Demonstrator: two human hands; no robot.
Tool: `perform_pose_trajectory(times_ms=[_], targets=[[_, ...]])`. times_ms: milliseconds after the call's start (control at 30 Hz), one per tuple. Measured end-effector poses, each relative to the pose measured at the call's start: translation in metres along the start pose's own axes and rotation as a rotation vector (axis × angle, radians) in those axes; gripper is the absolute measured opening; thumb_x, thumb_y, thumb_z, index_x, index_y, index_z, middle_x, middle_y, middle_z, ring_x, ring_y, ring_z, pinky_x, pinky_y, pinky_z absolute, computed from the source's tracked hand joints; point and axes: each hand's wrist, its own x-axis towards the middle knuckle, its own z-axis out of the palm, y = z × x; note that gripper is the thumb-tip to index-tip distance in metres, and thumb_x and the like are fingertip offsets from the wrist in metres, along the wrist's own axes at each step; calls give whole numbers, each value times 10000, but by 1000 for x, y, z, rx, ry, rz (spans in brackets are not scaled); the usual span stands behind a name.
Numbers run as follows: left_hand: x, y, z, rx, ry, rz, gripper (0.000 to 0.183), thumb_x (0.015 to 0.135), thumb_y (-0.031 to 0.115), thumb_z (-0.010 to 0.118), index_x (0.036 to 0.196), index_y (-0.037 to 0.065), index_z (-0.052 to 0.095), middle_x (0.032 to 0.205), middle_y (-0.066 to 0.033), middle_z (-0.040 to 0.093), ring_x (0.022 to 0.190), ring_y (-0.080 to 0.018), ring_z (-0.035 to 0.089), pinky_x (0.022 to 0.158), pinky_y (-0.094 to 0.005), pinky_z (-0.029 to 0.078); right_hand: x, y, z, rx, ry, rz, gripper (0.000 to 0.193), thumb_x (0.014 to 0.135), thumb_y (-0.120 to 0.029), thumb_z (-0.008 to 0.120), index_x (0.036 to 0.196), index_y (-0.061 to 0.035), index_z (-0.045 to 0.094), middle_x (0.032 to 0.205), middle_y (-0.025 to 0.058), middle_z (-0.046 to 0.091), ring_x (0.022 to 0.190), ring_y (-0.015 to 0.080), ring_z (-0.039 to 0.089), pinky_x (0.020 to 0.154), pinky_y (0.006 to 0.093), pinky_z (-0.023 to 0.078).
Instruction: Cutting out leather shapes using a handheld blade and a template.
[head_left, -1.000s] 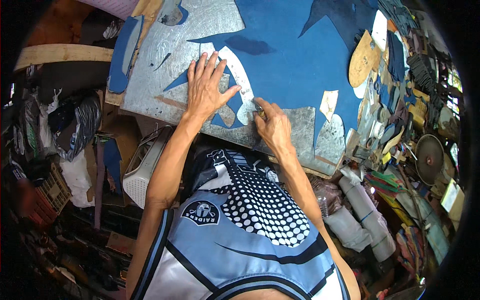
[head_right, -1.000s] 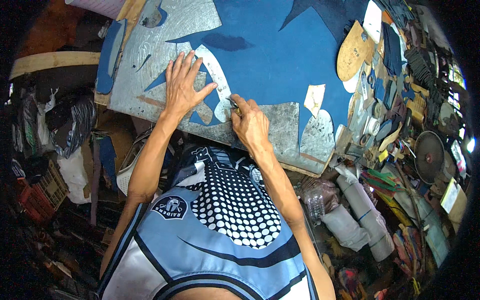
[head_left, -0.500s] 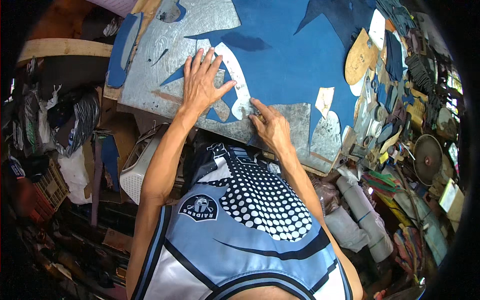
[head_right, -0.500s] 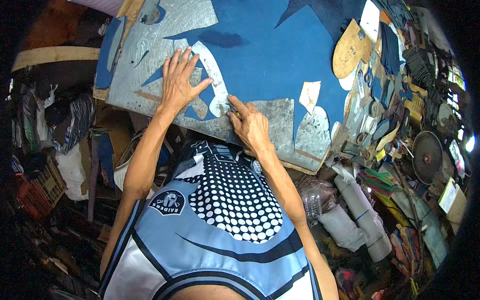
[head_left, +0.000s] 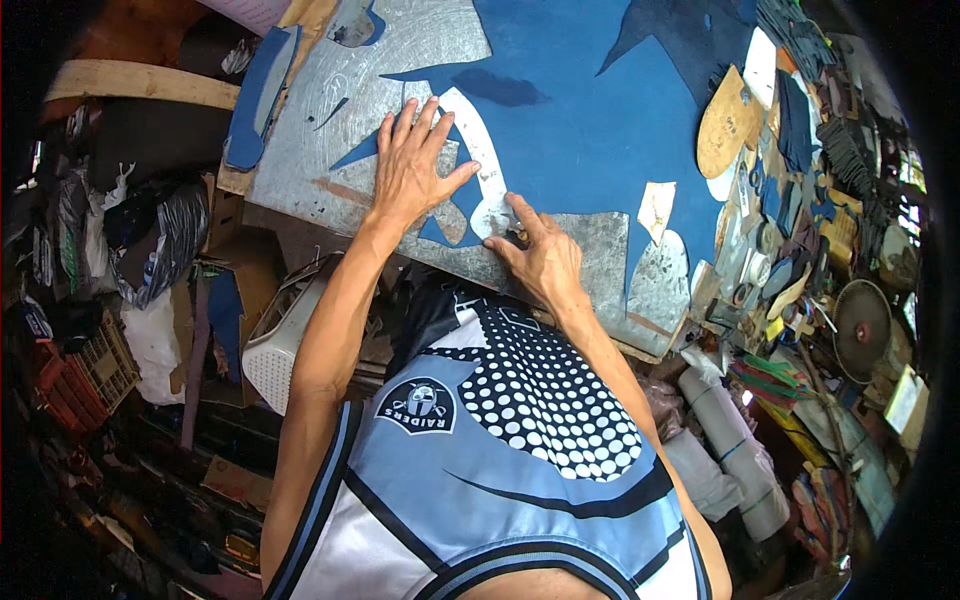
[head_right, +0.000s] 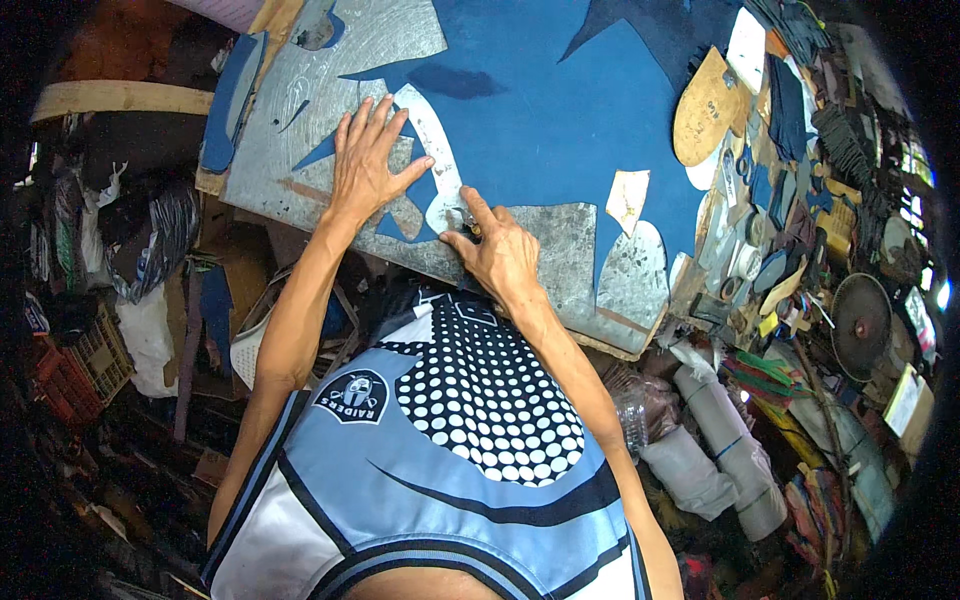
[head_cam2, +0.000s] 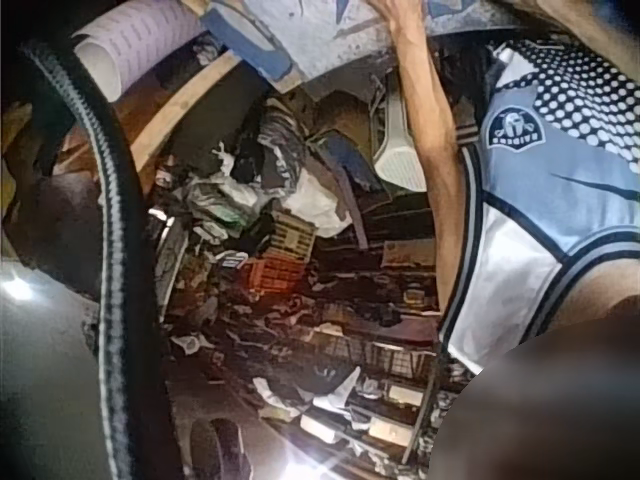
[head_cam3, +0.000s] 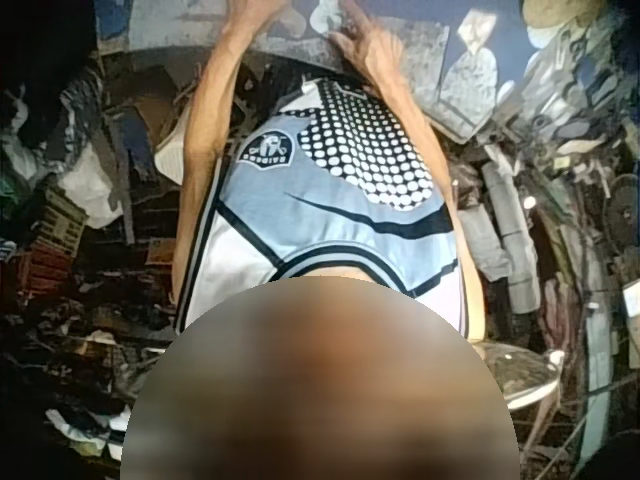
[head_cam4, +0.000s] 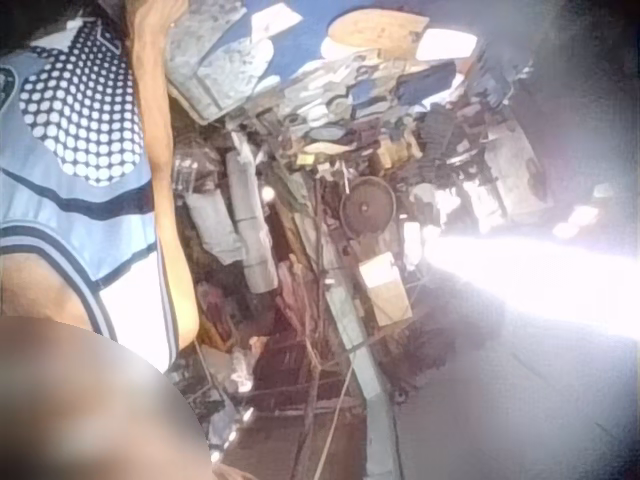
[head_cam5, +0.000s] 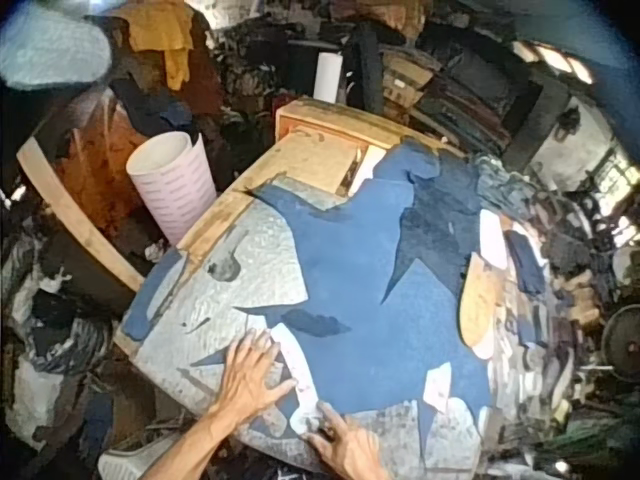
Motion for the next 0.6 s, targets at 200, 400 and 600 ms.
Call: perform_pose_trajectory(times_ms=[200, 400, 600], targets=[[4, 1, -3, -4, -16, -10, 746, 837, 531, 740, 1402, 77, 566, 1544, -182, 435, 1473, -386, 311, 1209, -564, 178, 3, 5, 5, 19, 79, -92, 653, 831, -461, 783, 1392, -193, 582, 953, 190, 696, 802, 389, 713, 668, 481, 564], [-5, 5, -4, -35, -18, -10, 716, 828, 521, 748, 1372, 83, 590, 1549, -196, 416, 1470, -410, 308, 1196, -588, 187, -6, 2, 3, 28, 25, -50, 666, 825, -465, 789, 1390, -194, 566, 1018, 227, 700, 876, 432, 702, 710, 504, 556], [-7, 10, -1, -58, -89, -27, 686, 830, 555, 726, 1356, 127, 624, 1544, -198, 412, 1464, -435, 303, 1191, -608, 193, -11, 15, 9, 24, 2, -45, 657, 835, -450, 785, 1396, -185, 568, 990, 229, 700, 861, 434, 703, 715, 501, 558]])
